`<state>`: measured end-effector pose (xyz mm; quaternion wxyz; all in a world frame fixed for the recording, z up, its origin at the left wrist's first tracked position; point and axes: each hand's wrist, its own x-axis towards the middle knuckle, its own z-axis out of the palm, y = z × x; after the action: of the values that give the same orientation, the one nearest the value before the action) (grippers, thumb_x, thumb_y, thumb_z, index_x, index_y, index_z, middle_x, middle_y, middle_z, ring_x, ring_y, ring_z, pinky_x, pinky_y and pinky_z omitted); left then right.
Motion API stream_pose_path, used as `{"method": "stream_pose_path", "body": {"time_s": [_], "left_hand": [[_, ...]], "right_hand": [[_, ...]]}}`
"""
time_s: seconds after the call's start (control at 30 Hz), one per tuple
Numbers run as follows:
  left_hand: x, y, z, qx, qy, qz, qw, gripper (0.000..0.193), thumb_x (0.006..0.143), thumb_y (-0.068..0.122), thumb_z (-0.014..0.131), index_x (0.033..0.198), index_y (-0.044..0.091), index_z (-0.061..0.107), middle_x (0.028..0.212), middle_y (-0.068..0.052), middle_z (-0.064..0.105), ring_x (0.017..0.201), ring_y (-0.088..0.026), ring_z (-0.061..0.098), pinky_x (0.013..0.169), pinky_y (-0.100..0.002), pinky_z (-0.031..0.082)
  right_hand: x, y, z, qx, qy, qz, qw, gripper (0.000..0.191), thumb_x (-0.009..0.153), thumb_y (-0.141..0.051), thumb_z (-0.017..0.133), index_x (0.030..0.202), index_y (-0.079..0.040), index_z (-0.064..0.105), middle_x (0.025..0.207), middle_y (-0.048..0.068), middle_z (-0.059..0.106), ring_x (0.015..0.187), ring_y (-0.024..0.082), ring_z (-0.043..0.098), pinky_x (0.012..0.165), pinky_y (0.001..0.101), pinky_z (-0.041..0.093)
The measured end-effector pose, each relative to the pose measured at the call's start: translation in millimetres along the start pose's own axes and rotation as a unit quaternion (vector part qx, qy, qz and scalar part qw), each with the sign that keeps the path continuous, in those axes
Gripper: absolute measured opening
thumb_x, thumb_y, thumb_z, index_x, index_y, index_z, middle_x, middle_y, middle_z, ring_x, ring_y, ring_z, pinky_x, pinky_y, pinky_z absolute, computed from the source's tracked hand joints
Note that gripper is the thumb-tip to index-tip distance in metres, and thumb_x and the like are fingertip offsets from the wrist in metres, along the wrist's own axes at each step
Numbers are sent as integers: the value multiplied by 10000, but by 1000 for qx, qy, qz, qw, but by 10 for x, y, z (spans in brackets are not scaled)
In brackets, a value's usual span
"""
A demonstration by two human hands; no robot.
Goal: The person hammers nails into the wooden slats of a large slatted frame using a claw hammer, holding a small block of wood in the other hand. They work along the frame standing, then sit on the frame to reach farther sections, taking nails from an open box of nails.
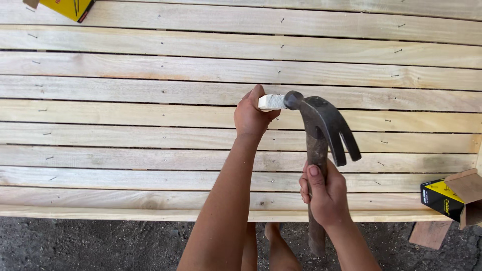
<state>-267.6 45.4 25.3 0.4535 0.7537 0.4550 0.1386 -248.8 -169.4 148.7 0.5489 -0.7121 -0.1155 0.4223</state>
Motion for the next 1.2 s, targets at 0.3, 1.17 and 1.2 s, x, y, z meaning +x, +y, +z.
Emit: {"method": "stream_pose_path", "body": {"time_s": [0.3, 1.17, 1.2], "left_hand": [[69, -343, -400, -53, -84, 136, 986, 362, 763, 146, 883, 1075, 128, 700, 999, -41, 749, 877, -257, 717, 731, -367, 580], [185, -449, -444, -59, -91, 133, 985, 340, 772, 97, 856, 1085, 125, 725, 991, -47, 758, 869, -223, 748, 734, -318, 638], [193, -458, -442, -51, -89, 135, 986, 346, 769, 101, 868, 1082, 116, 722, 988, -57, 754, 868, -230, 743, 726, -322, 635]], "right_hand": [[88, 729, -115, 1, 84, 37, 996, 376, 1039, -412, 496, 989, -42, 544, 584, 18, 516, 460, 100, 486, 440, 260, 433], [518, 1241, 241, -153, 66, -1, 986, 377, 987, -453, 514, 1154, -118, 559, 621, 5, 557, 490, 89, 532, 438, 292, 439], [790, 1257, 291, -237, 70, 47, 968, 363, 1021, -461, 489, 1049, -107, 565, 608, -1, 571, 477, 94, 549, 440, 299, 451]]}}
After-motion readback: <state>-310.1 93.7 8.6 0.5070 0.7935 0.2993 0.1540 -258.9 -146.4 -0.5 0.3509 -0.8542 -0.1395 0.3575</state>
